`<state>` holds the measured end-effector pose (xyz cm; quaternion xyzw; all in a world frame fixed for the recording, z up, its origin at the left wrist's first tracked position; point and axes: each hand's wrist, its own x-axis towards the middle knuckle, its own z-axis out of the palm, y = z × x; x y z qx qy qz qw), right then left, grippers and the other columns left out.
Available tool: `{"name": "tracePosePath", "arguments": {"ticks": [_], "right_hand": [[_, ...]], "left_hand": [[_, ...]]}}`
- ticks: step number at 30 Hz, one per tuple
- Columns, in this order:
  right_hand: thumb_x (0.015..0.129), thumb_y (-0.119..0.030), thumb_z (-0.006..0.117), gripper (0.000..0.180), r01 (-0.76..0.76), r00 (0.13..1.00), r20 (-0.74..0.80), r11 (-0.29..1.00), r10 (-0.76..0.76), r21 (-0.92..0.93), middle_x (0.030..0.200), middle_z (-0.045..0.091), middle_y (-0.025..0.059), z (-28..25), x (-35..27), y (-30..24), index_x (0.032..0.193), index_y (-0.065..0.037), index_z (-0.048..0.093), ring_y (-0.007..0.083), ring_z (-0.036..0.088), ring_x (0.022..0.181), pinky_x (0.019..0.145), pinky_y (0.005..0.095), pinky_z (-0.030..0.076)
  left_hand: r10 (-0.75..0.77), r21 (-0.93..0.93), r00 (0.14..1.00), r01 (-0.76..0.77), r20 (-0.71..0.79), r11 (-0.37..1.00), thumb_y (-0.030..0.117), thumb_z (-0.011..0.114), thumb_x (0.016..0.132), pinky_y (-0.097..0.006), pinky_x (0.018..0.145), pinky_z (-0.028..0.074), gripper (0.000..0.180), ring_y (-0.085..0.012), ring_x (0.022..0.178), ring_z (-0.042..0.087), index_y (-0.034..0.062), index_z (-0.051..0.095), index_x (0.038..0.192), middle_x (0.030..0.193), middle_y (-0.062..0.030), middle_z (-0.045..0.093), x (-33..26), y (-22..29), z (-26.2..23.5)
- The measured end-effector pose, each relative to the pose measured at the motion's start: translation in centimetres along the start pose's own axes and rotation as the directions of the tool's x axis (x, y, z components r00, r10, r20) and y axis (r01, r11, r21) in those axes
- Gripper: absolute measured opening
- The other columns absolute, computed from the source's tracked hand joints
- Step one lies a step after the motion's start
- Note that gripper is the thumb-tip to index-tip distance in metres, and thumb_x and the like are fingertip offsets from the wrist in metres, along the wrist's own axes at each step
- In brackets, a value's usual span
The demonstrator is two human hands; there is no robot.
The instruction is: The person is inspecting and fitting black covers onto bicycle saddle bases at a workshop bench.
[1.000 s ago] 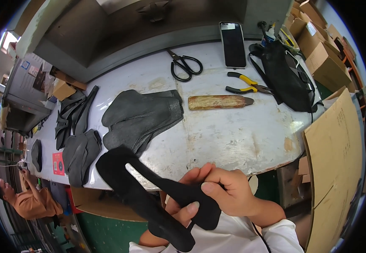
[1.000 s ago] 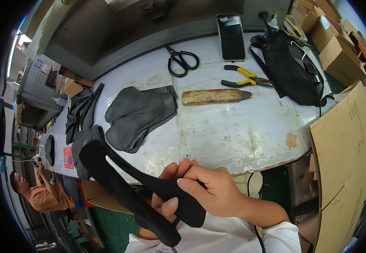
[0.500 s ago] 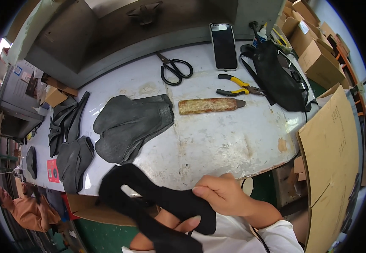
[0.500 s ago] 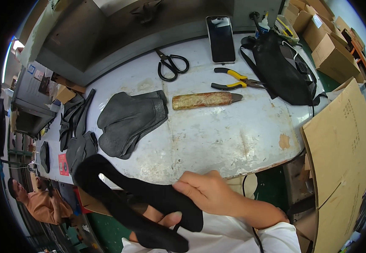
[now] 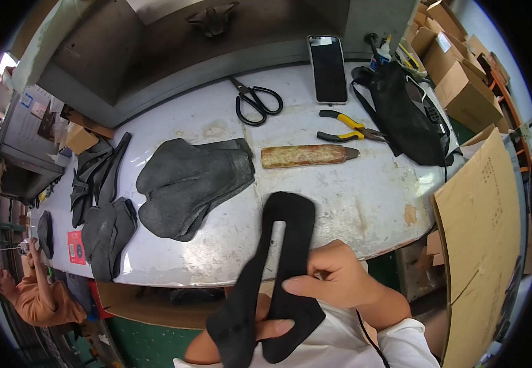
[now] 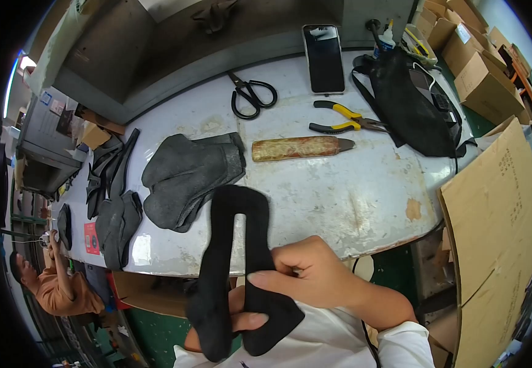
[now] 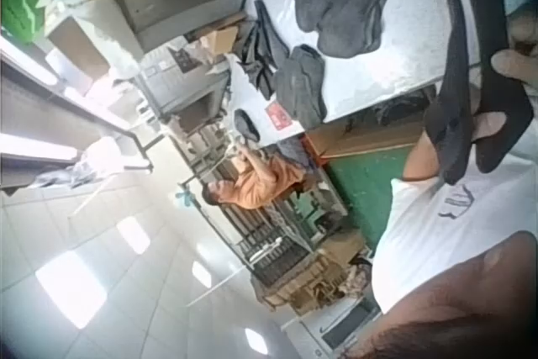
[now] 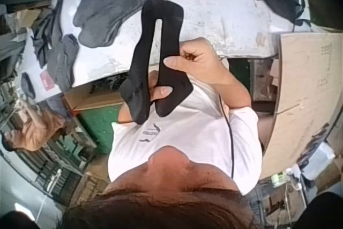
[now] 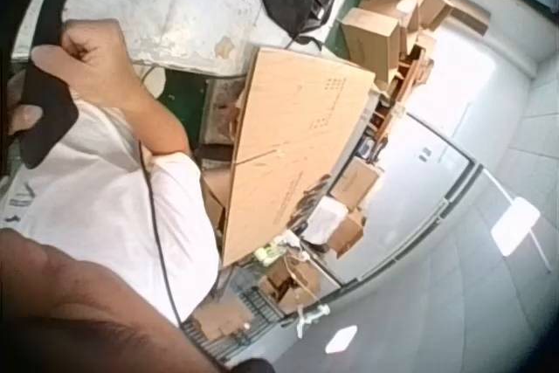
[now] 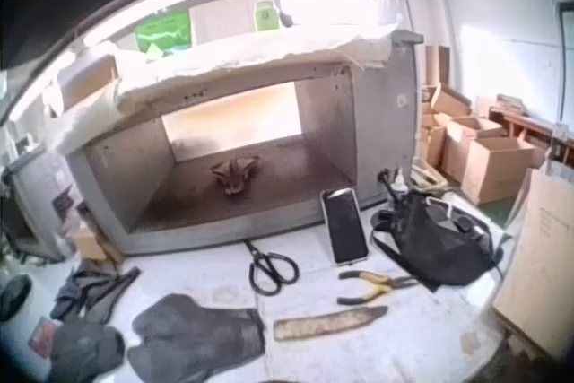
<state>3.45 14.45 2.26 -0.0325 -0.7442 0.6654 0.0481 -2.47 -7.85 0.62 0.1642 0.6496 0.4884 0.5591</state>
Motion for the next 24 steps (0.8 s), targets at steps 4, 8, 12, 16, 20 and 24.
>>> {"name": "tracePosePath", "arguments": {"ticks": [4, 8, 12, 16, 20, 24], "right_hand": [[0.090, -0.019, 0.073, 0.031, -0.283, 0.957, 0.216, 0.792, 0.194, 0.540, 0.058, 0.054, -0.0047, 0.2, -1.0, 0.8, 0.068, -0.002, 0.060, 0.0022, 0.043, 0.053, 0.046, 0.0234, 0.033], [0.096, -0.018, 0.064, 0.024, -0.219, 0.963, 0.262, 0.747, 0.062, 0.628, 0.071, 0.062, 0.0005, 1.6, -0.7, 2.0, 0.083, 0.001, 0.064, 0.0047, 0.054, 0.065, 0.056, 0.0231, 0.043], [0.095, -0.033, 0.064, 0.038, -0.091, 0.988, 0.151, 0.626, -0.043, 0.774, 0.083, 0.067, 0.0067, 3.1, -1.4, 1.5, 0.091, 0.005, 0.068, 0.0116, 0.059, 0.073, 0.062, 0.0283, 0.047], [0.091, -0.052, 0.063, 0.059, -0.061, 0.997, 0.070, 0.785, 0.022, 0.616, 0.085, 0.065, 0.0094, 2.9, -1.7, 2.5, 0.093, 0.007, 0.064, 0.0149, 0.062, 0.074, 0.061, 0.0301, 0.048], [0.097, -0.058, 0.046, 0.061, -0.130, 0.988, 0.150, 0.649, 0.025, 0.750, 0.081, 0.054, 0.0047, 3.2, -2.2, 3.7, 0.101, 0.003, 0.053, 0.0117, 0.052, 0.067, 0.059, 0.0234, 0.041], [0.092, -0.063, 0.050, 0.069, -0.308, 0.939, 0.311, 0.763, 0.147, 0.568, 0.087, 0.060, 0.0101, 3.8, -2.7, 4.0, 0.102, 0.005, 0.056, 0.0152, 0.058, 0.070, 0.066, 0.0278, 0.048]], "left_hand": [[0.145, -0.299, 0.964, -0.074, 0.223, 0.951, 0.009, 0.070, 0.088, -0.029, 0.083, 0.046, 0.055, -0.0157, 0.095, 0.060, -0.0067, 0.041, 0.133, 0.099, -0.0109, 0.063, 0.2, 4.5, -0.1], [0.029, -0.259, 0.897, 0.097, 0.441, 0.961, 0.009, 0.066, 0.090, -0.028, 0.102, 0.039, 0.058, -0.0160, 0.117, 0.055, -0.0053, 0.039, 0.139, 0.118, -0.0110, 0.062, 0.1, 4.4, -0.3], [0.544, -0.575, 0.682, -0.218, 0.488, 0.789, 0.011, 0.068, 0.088, -0.027, 0.100, 0.039, 0.047, -0.0129, 0.113, 0.054, -0.0053, 0.052, 0.129, 0.111, -0.0070, 0.063, 0.9, 1.0, -1.4], [0.549, -0.532, 0.817, -0.390, 0.175, 0.751, 0.026, 0.056, 0.092, -0.026, 0.085, 0.039, 0.038, -0.0132, 0.098, 0.053, -0.0011, 0.051, 0.118, 0.100, -0.0075, 0.060, 2.1, 1.6, -1.8], [0.512, -0.385, 0.821, -0.571, -0.254, 0.725, 0.047, 0.040, 0.098, -0.026, 0.066, 0.039, 0.043, -0.0136, 0.077, 0.052, 0.0046, 0.049, 0.103, 0.085, -0.0081, 0.055, 3.5, 3.0, -1.7], [0.468, -0.188, 0.661, -0.673, -0.587, 0.715, 0.055, 0.023, 0.103, -0.025, 0.055, 0.036, 0.052, -0.0122, 0.061, 0.043, 0.0079, 0.044, 0.096, 0.075, -0.0066, 0.049, 4.9, 3.6, -0.9]]}}
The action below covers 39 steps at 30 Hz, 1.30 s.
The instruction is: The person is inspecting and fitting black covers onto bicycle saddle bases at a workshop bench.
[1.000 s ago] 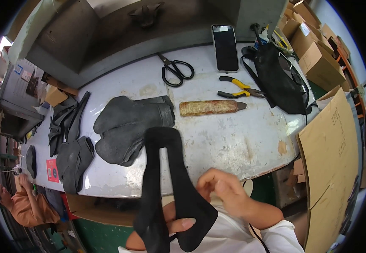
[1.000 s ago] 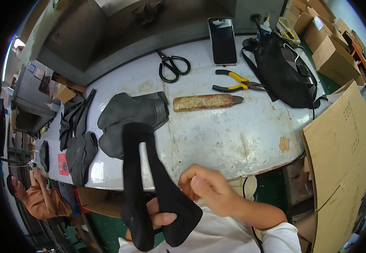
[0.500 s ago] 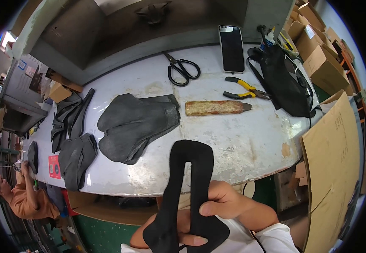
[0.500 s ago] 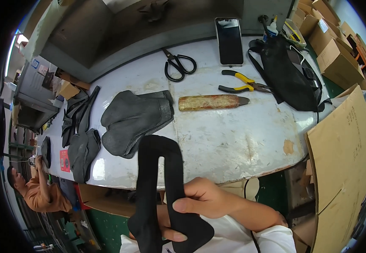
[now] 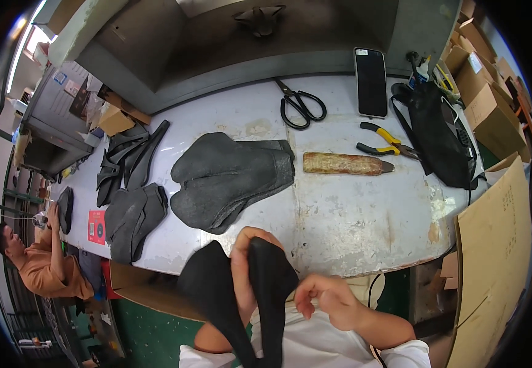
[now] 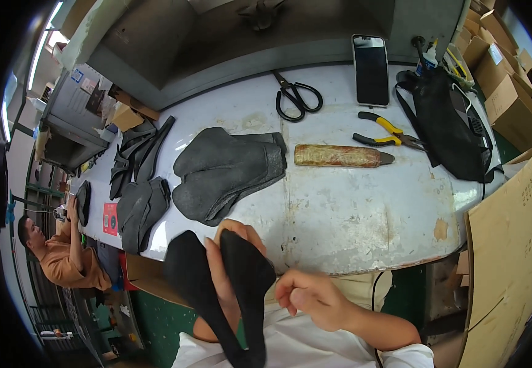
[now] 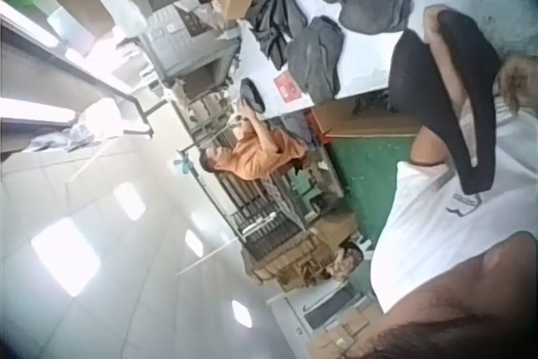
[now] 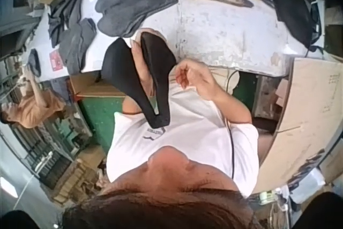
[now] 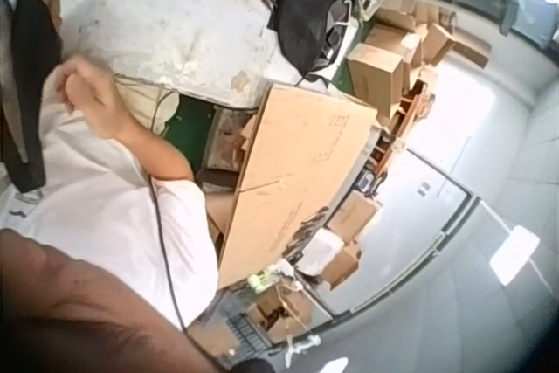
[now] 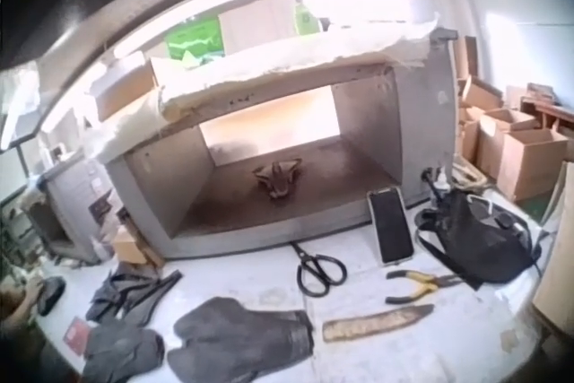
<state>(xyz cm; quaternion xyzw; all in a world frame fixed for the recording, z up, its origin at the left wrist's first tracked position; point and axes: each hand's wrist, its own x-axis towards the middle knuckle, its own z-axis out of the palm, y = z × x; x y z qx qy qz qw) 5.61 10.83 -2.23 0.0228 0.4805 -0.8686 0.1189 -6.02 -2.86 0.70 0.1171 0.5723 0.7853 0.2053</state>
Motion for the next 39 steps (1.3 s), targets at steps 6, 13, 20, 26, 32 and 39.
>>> {"name": "tracePosePath", "arguments": {"ticks": [6, 13, 20, 26, 32, 39], "right_hand": [[0.101, -0.027, 0.054, 0.029, -0.134, 0.990, 0.066, 0.969, 0.122, 0.209, 0.077, 0.058, 0.0026, 1.1, -0.1, 0.6, 0.086, -0.003, 0.056, 0.0071, 0.053, 0.068, 0.057, 0.0226, 0.042], [0.091, -0.013, 0.066, 0.018, 0.208, 0.941, -0.102, 0.789, -0.323, -0.578, 0.066, 0.059, 0.0071, 1.0, 0.4, -1.7, 0.081, -0.001, 0.057, 0.0143, 0.057, 0.055, 0.049, 0.0296, 0.043], [0.092, -0.011, 0.066, 0.017, 0.469, 0.809, -0.029, 0.674, -0.587, -0.571, 0.065, 0.055, 0.0052, 0.1, 0.8, -0.6, 0.082, -0.001, 0.057, 0.0142, 0.051, 0.051, 0.047, 0.0284, 0.038], [0.096, -0.012, 0.060, 0.016, 0.324, 0.895, -0.303, 0.944, -0.328, -0.065, 0.068, 0.057, -0.0001, 1.3, 1.2, -0.2, 0.086, 0.000, 0.058, 0.0064, 0.049, 0.057, 0.050, 0.0249, 0.039], [0.089, -0.016, 0.069, 0.021, 0.230, 0.828, -0.398, 0.887, -0.394, -0.401, 0.065, 0.058, 0.0007, 1.1, 1.1, -2.3, 0.084, -0.002, 0.056, 0.0113, 0.054, 0.055, 0.048, 0.0264, 0.040], [0.082, -0.012, 0.076, 0.022, 0.405, 0.577, -0.104, 0.395, -0.810, -0.825, 0.055, 0.056, 0.0092, 0.6, 2.8, -2.5, 0.077, -0.003, 0.057, 0.0224, 0.053, 0.040, 0.041, 0.0297, 0.041]], "left_hand": [[0.125, 0.064, 0.987, -0.132, 0.101, 0.989, 0.061, 0.018, 0.101, -0.027, 0.061, 0.040, 0.066, -0.0150, 0.066, 0.049, 0.0031, 0.049, 0.097, 0.082, -0.0096, 0.054, -0.1, -0.7, -0.7], [0.087, 0.148, 0.977, -0.117, 0.196, 0.982, 0.077, 0.021, 0.090, -0.029, 0.068, 0.049, 0.090, -0.0188, 0.076, 0.062, -0.0029, 0.054, 0.114, 0.094, -0.0144, 0.063, -1.3, -0.6, -1.1], [-0.109, -0.213, 0.957, 0.169, 0.268, 0.962, 0.086, 0.022, 0.083, -0.027, 0.065, 0.041, 0.089, -0.0140, 0.071, 0.050, 0.0021, 0.047, 0.100, 0.082, -0.0077, 0.053, -1.9, -0.9, -0.1], [-0.241, -0.113, 0.942, 0.273, 0.235, 0.956, 0.083, 0.027, 0.086, -0.027, 0.068, 0.038, 0.079, -0.0151, 0.072, 0.046, 0.0060, 0.045, 0.092, 0.078, -0.0055, 0.048, -1.9, -0.8, 0.5], [-0.055, 0.271, 0.983, 0.005, 0.176, 0.963, 0.082, 0.029, 0.083, -0.026, 0.075, 0.042, 0.086, -0.0113, 0.081, 0.051, 0.0011, 0.048, 0.107, 0.090, -0.0051, 0.054, -2.0, -1.8, 0.4], [0.001, -0.419, 0.950, 0.137, 0.312, 0.898, 0.073, 0.043, 0.089, -0.031, 0.091, 0.046, 0.074, -0.0193, 0.099, 0.058, 0.0029, 0.046, 0.113, 0.106, -0.0118, 0.059, -2.6, -3.1, 0.3]]}}
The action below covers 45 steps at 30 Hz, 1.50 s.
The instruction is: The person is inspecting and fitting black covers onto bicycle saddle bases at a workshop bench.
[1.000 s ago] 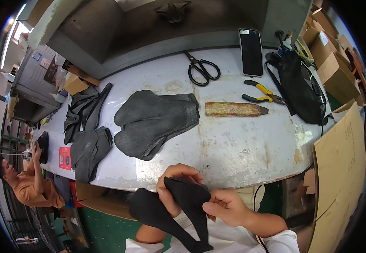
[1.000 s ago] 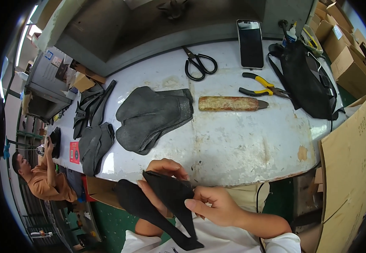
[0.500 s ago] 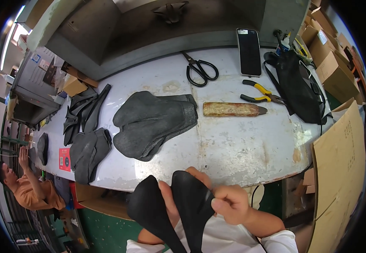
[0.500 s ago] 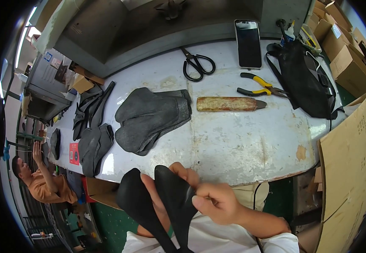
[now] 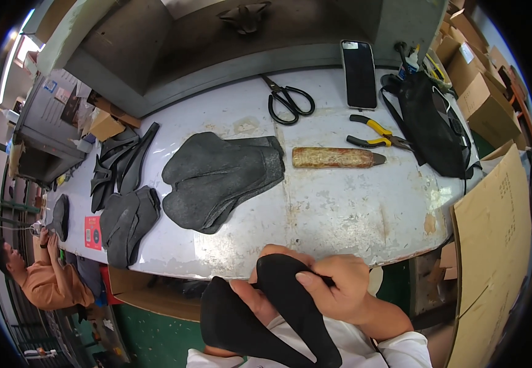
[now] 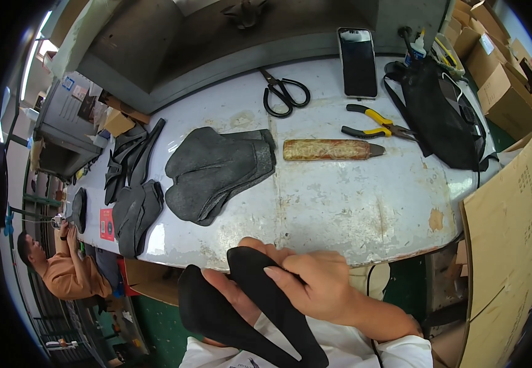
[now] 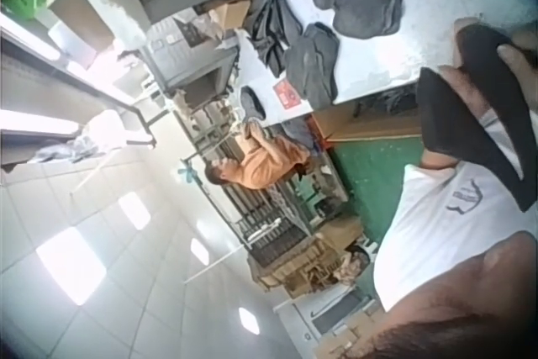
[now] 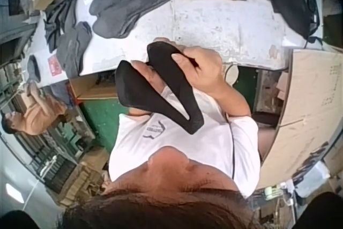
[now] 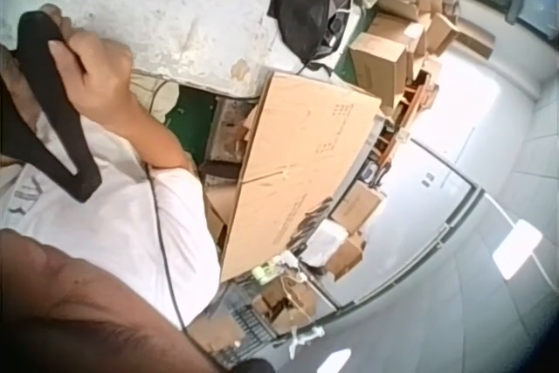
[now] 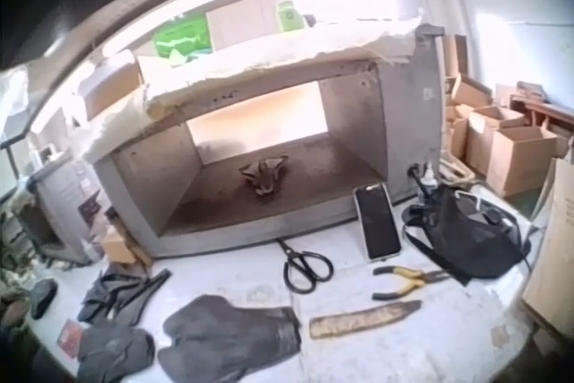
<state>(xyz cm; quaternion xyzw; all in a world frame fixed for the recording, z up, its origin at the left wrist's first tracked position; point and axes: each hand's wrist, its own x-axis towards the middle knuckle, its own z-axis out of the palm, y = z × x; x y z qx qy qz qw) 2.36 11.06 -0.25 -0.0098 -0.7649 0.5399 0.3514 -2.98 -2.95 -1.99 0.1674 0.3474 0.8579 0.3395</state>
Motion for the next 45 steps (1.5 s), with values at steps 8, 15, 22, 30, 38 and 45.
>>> {"name": "tracePosePath", "arguments": {"ticks": [8, 15, 22, 30, 38, 45], "right_hand": [[0.094, -0.016, 0.066, 0.020, -0.432, 0.900, 0.199, 0.858, 0.388, 0.277, 0.059, 0.056, 0.0028, -1.2, 0.8, -1.2, 0.082, -0.002, 0.058, 0.0077, 0.049, 0.050, 0.046, 0.0253, 0.038], [0.095, -0.016, 0.063, 0.020, -0.404, 0.903, 0.231, 0.898, 0.362, 0.173, 0.055, 0.052, 0.0013, -3.2, 2.3, -2.3, 0.081, -0.002, 0.061, 0.0074, 0.047, 0.048, 0.045, 0.0250, 0.036], [0.094, -0.017, 0.065, 0.021, -0.323, 0.914, 0.275, 0.945, 0.298, 0.051, 0.060, 0.057, 0.0023, -2.8, 2.2, -1.2, 0.080, -0.002, 0.063, 0.0096, 0.051, 0.051, 0.048, 0.0248, 0.040], [0.102, -0.023, 0.054, 0.025, -0.765, 0.634, 0.466, 0.412, 0.617, 0.496, 0.073, 0.052, -0.0065, -1.9, 1.1, -1.3, 0.086, -0.003, 0.058, 0.0006, 0.044, 0.069, 0.058, 0.0201, 0.037], [0.098, -0.019, 0.061, 0.021, -0.838, 0.480, 0.723, 0.504, 0.497, 0.210, 0.077, 0.061, -0.0026, -5.2, -1.2, -1.3, 0.094, 0.001, 0.067, 0.0036, 0.051, 0.068, 0.058, 0.0218, 0.039], [0.099, -0.018, 0.058, 0.029, -0.840, 0.542, 0.677, 0.318, 0.497, 0.439, 0.071, 0.064, 0.0016, -4.3, -2.8, -1.6, 0.087, 0.006, 0.069, 0.0055, 0.054, 0.063, 0.055, 0.0236, 0.041]], "left_hand": [[-0.148, 0.128, 0.983, 0.161, -0.109, 0.979, 0.042, 0.063, 0.084, -0.038, 0.106, 0.035, 0.060, -0.0234, 0.118, 0.048, 0.0060, 0.047, 0.129, 0.126, -0.0109, 0.048, 0.2, 1.6, 2.8], [-0.145, 0.543, 0.977, 0.208, -0.157, 0.813, 0.025, 0.056, 0.092, -0.030, 0.087, 0.044, 0.035, -0.0156, 0.096, 0.057, 0.0001, 0.057, 0.117, 0.096, -0.0053, 0.061, -1.1, 1.4, 1.3], [-0.121, 0.593, 0.975, 0.208, -0.184, 0.778, 0.023, 0.054, 0.093, -0.029, 0.080, 0.045, 0.029, -0.0147, 0.090, 0.057, 0.0006, 0.058, 0.112, 0.092, -0.0047, 0.061, -1.3, 1.9, 1.4], [-0.112, 0.637, 0.974, 0.213, -0.196, 0.741, 0.020, 0.052, 0.095, -0.028, 0.073, 0.045, 0.024, -0.0137, 0.083, 0.057, 0.0010, 0.060, 0.107, 0.087, -0.0040, 0.061, -0.8, 2.7, 1.6], [-0.079, 0.713, 0.980, 0.187, -0.181, 0.676, 0.017, 0.047, 0.099, -0.027, 0.064, 0.044, 0.022, -0.0128, 0.070, 0.055, 0.0021, 0.061, 0.090, 0.074, -0.0028, 0.058, 1.0, 4.9, 1.8], [-0.267, 0.080, 0.941, 0.288, -0.206, 0.954, 0.065, 0.042, 0.094, -0.032, 0.089, 0.047, 0.066, -0.0170, 0.104, 0.058, 0.0072, 0.056, 0.123, 0.112, -0.0061, 0.061, -0.9, 1.5, 0.1]]}}
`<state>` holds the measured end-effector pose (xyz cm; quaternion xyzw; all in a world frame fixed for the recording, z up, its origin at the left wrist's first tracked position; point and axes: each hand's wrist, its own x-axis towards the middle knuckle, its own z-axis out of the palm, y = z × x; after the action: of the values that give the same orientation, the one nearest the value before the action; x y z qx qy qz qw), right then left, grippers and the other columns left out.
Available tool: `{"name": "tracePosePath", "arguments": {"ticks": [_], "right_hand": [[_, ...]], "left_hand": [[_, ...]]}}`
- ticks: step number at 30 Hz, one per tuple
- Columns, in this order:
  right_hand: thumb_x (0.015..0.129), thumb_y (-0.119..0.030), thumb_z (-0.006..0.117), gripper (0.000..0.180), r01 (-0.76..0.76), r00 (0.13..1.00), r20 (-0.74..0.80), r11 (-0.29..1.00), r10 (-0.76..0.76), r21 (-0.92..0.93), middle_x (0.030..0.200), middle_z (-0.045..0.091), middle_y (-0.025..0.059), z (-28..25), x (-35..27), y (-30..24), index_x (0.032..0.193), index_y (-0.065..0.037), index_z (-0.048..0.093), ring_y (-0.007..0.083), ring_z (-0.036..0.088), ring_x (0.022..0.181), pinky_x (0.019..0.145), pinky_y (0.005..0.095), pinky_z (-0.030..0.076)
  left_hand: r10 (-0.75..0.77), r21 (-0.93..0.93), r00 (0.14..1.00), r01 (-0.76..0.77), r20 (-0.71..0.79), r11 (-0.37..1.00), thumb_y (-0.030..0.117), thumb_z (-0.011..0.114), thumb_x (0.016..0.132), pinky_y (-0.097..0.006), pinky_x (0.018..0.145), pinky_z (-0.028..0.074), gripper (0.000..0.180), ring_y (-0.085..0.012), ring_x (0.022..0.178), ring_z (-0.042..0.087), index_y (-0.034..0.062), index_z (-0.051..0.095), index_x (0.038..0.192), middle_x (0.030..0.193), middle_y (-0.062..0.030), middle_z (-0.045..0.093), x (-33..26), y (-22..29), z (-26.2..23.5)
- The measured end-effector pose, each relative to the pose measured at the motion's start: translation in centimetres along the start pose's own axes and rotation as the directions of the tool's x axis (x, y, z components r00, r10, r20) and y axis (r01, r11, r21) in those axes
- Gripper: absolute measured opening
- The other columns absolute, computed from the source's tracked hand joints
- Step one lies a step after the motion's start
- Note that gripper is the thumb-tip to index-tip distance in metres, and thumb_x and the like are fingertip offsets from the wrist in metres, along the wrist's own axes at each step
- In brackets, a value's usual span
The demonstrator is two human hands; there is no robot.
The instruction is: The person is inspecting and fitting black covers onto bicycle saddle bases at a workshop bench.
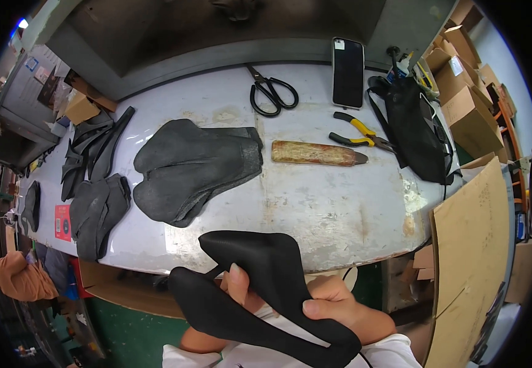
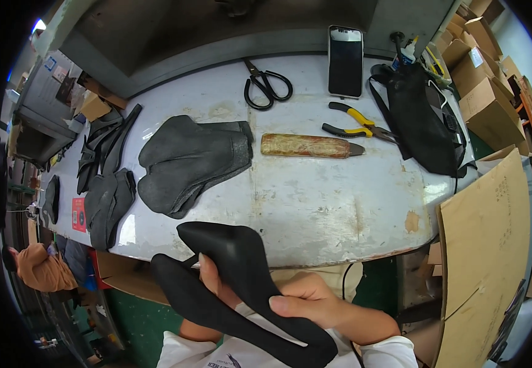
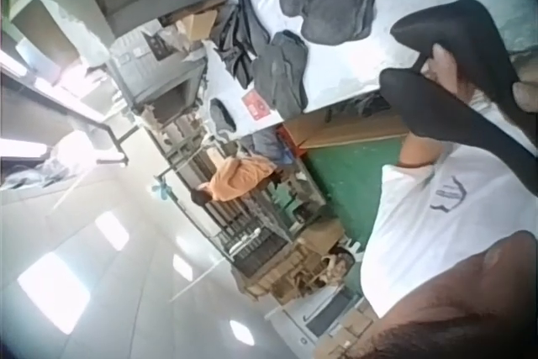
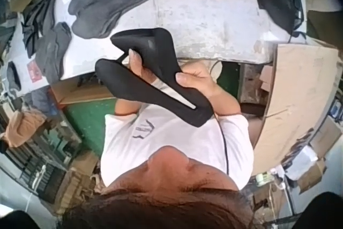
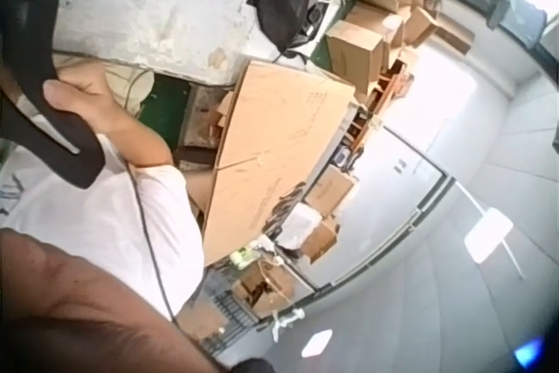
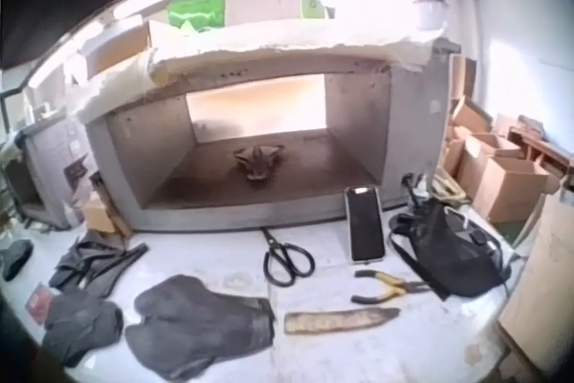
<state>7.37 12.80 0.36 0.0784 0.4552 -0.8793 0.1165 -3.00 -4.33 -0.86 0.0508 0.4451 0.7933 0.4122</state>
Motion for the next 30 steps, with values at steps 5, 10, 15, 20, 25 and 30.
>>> {"name": "tracePosePath", "arguments": {"ticks": [5, 10, 15, 20, 25, 30], "right_hand": [[0.096, -0.029, 0.060, 0.046, 0.133, 0.986, 0.084, 0.981, -0.146, 0.143, 0.066, 0.061, 0.0117, 0.8, 0.3, 1.1, 0.063, 0.003, 0.054, 0.0192, 0.055, 0.057, 0.053, 0.0345, 0.041], [0.093, -0.010, 0.063, 0.018, 0.559, 0.827, 0.072, 0.802, -0.557, -0.211, 0.069, 0.065, 0.0109, -0.3, 1.4, -0.3, 0.087, 0.006, 0.067, 0.0165, 0.062, 0.060, 0.053, 0.0310, 0.045], [0.096, -0.019, 0.061, 0.023, 0.304, 0.909, 0.050, 0.577, -0.413, -0.758, 0.077, 0.067, 0.0132, -2.0, 1.2, -2.1, 0.100, 0.004, 0.064, 0.0190, 0.065, 0.065, 0.057, 0.0295, 0.050], [0.097, -0.019, 0.058, 0.040, 0.279, 0.956, -0.138, 0.947, -0.259, 0.161, 0.115, 0.061, 0.0194, -2.1, 0.9, 1.2, 0.127, -0.002, 0.038, 0.0197, 0.060, 0.105, 0.081, 0.0329, 0.051], [0.086, -0.009, 0.072, 0.034, 0.366, 0.880, -0.048, 0.738, -0.473, -0.567, 0.103, 0.066, 0.0130, -0.7, 1.7, 0.7, 0.113, 0.001, 0.053, 0.0162, 0.064, 0.090, 0.074, 0.0279, 0.053], [0.081, -0.006, 0.079, 0.031, 0.246, 0.889, -0.095, 0.644, -0.447, -0.725, 0.083, 0.068, 0.0073, -0.6, 2.1, 0.6, 0.099, 0.002, 0.055, 0.0107, 0.063, 0.071, 0.062, 0.0240, 0.051]], "left_hand": [[0.206, -0.563, 0.817, 0.167, 0.538, 0.809, 0.076, 0.049, 0.084, -0.036, 0.081, 0.052, 0.083, -0.0195, 0.098, 0.063, 0.0045, 0.054, 0.126, 0.117, -0.0098, 0.061, 1.1, -3.8, -2.3], [0.144, -0.205, 0.840, -0.040, 0.523, 0.978, 0.032, 0.079, 0.079, -0.032, 0.078, 0.052, 0.071, -0.0214, 0.095, 0.065, -0.0030, 0.049, 0.132, 0.115, -0.0127, 0.063, 0.7, -0.8, -1.0], [-0.175, 0.224, 0.926, 0.102, 0.336, 0.969, -0.003, 0.056, 0.093, -0.030, 0.084, 0.051, 0.035, -0.0175, 0.094, 0.064, -0.0077, 0.051, 0.127, 0.104, -0.0112, 0.066, 0.7, 2.6, 1.0], [0.232, 0.158, 0.973, -0.227, -0.011, 0.961, 0.000, 0.050, 0.097, -0.033, 0.088, 0.051, 0.035, -0.0199, 0.095, 0.065, -0.0082, 0.043, 0.131, 0.102, -0.0153, 0.067, 0.3, 2.5, 1.8], [0.403, 0.366, 0.913, -0.354, -0.063, 0.860, 0.005, 0.055, 0.097, -0.030, 0.083, 0.052, 0.028, -0.0177, 0.091, 0.066, -0.0087, 0.053, 0.122, 0.099, -0.0151, 0.068, -0.1, 2.1, 2.7], [0.346, 0.517, 0.935, -0.261, -0.075, 0.815, 0.003, 0.062, 0.093, -0.025, 0.058, 0.054, 0.014, -0.0119, 0.067, 0.064, -0.0066, 0.065, 0.102, 0.089, -0.0125, 0.069, -2.1, 1.8, 3.0]]}}
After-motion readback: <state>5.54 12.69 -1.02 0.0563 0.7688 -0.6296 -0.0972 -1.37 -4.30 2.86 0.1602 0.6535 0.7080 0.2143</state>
